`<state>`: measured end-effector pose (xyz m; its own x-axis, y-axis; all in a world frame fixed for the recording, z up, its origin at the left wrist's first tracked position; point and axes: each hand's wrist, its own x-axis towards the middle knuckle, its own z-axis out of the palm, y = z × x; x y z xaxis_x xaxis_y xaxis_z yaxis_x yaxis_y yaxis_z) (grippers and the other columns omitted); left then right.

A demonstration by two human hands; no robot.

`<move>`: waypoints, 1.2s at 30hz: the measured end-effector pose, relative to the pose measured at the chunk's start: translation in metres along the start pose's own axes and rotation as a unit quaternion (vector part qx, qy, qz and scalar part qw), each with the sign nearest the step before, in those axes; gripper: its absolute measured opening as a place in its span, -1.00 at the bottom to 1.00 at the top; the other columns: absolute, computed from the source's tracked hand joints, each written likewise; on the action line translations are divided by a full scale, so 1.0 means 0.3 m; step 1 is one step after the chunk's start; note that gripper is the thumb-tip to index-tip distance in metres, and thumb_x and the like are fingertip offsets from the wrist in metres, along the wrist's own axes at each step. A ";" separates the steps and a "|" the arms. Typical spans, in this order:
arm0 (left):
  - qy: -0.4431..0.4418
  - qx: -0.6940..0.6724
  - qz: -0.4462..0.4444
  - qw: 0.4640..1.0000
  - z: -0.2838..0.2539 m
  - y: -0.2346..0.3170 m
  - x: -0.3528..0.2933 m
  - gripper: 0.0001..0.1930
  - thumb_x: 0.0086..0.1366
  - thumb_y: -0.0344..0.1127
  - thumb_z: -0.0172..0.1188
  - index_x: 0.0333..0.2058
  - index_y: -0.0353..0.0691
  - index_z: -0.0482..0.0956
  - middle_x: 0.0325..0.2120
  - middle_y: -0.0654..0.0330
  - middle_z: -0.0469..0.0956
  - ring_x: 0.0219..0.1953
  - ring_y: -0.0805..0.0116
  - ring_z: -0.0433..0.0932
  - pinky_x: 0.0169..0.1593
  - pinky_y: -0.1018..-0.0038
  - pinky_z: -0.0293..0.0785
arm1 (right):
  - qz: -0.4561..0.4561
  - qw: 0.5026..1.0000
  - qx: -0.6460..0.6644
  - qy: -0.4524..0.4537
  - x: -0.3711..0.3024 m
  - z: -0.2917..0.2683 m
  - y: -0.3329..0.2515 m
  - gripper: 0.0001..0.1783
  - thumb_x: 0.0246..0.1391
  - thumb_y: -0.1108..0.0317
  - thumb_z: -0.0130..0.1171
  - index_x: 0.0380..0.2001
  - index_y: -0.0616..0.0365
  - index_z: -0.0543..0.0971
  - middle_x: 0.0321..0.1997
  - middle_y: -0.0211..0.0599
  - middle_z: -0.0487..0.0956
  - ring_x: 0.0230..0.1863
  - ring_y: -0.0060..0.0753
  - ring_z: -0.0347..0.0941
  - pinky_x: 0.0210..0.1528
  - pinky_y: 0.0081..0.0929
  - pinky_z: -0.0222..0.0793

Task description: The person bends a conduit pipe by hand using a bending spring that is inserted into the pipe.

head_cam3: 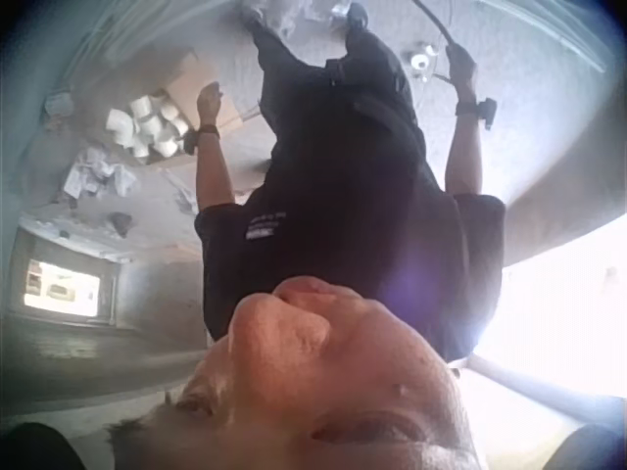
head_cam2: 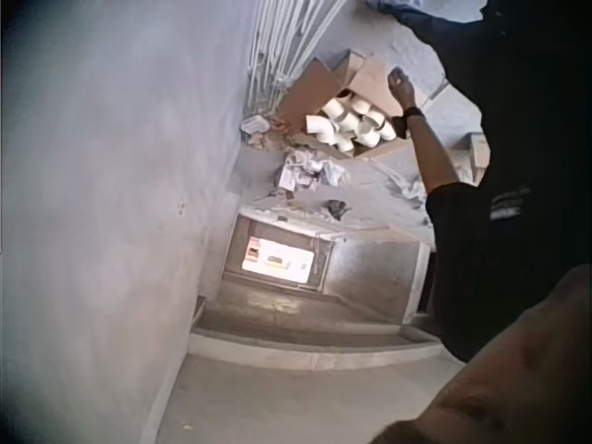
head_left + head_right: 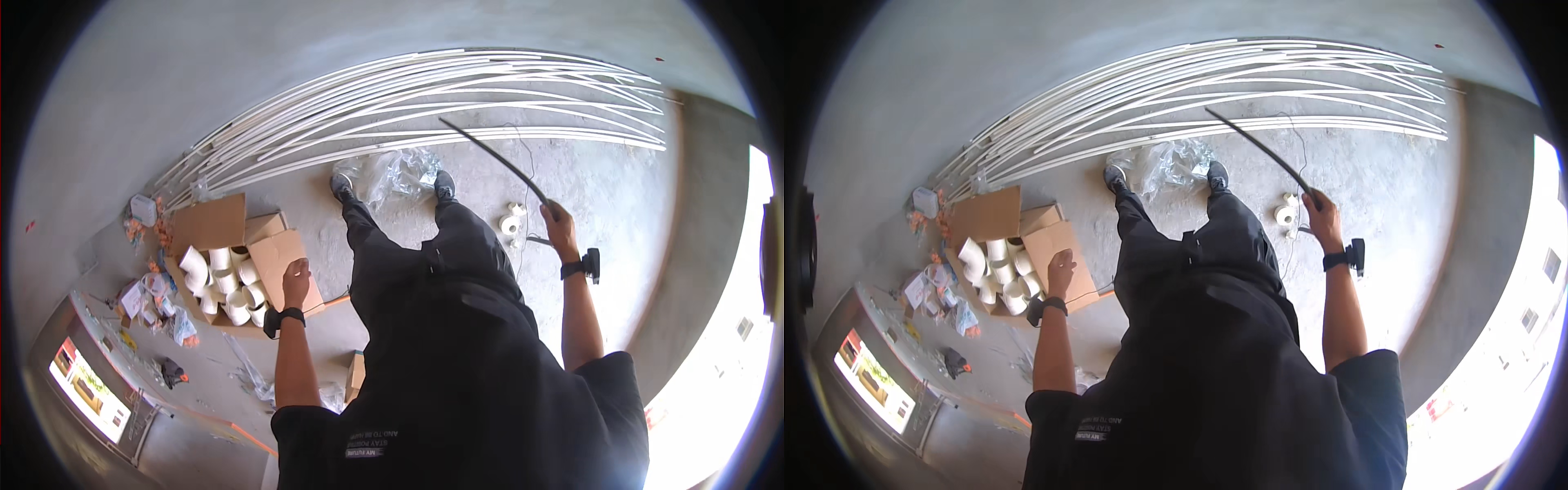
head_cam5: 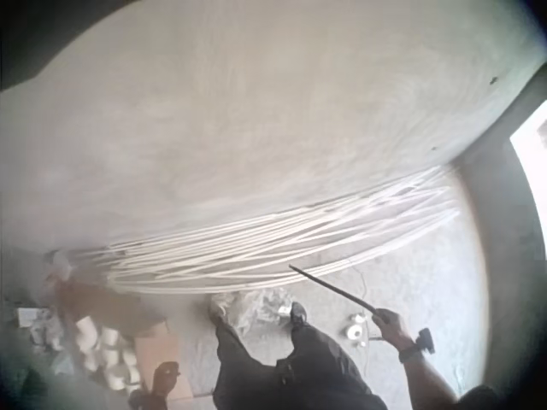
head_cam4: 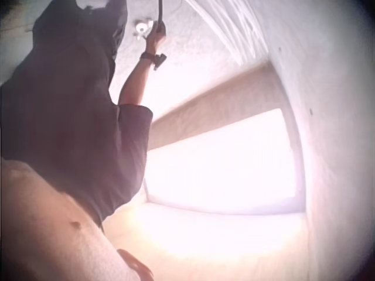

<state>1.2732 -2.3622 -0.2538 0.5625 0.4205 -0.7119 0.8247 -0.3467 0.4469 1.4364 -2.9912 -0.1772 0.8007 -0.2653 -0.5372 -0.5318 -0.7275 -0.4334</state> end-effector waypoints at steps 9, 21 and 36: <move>-0.077 -0.033 0.043 0.996 -0.217 0.088 0.557 -0.63 0.36 -0.14 0.12 -0.05 -0.35 0.55 -0.21 0.11 0.62 -0.26 0.35 0.66 -0.24 0.51 0.51 | 0.124 0.992 -0.035 0.009 -0.380 0.344 -0.130 -0.55 0.17 0.09 0.22 -0.01 0.19 0.59 -0.52 -0.25 0.55 -0.50 -0.54 0.38 -0.41 -0.41 0.32; -0.107 -0.119 -0.010 0.987 -0.124 -0.161 0.630 -0.63 0.38 -0.15 0.13 -0.08 -0.40 0.54 -0.24 0.12 0.61 -0.33 0.35 0.63 -0.20 0.51 0.54 | 0.219 0.974 0.057 -0.019 -0.484 0.662 -0.218 -0.52 0.27 0.12 0.10 0.15 0.16 0.50 -0.61 -0.45 0.46 -0.55 -0.62 0.39 -0.48 -0.50 0.33; -0.162 -0.044 -0.102 0.980 0.385 -0.364 0.594 -0.58 0.37 -0.07 0.16 -0.04 -0.36 0.53 -0.20 0.11 0.63 -0.28 0.33 0.65 -0.16 0.46 0.53 | 0.225 0.968 0.057 -0.097 -0.282 0.993 0.109 -0.52 0.26 0.14 0.09 0.18 0.11 0.47 -0.62 -0.38 0.51 -0.56 -0.61 0.43 -0.51 -0.52 0.33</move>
<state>1.2766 -2.3464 -0.4919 0.3488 0.1793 -0.9199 0.9281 -0.2028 0.3124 1.2691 -2.8041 -0.3615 0.4196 -0.4077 -0.8110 -0.8509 -0.4879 -0.1949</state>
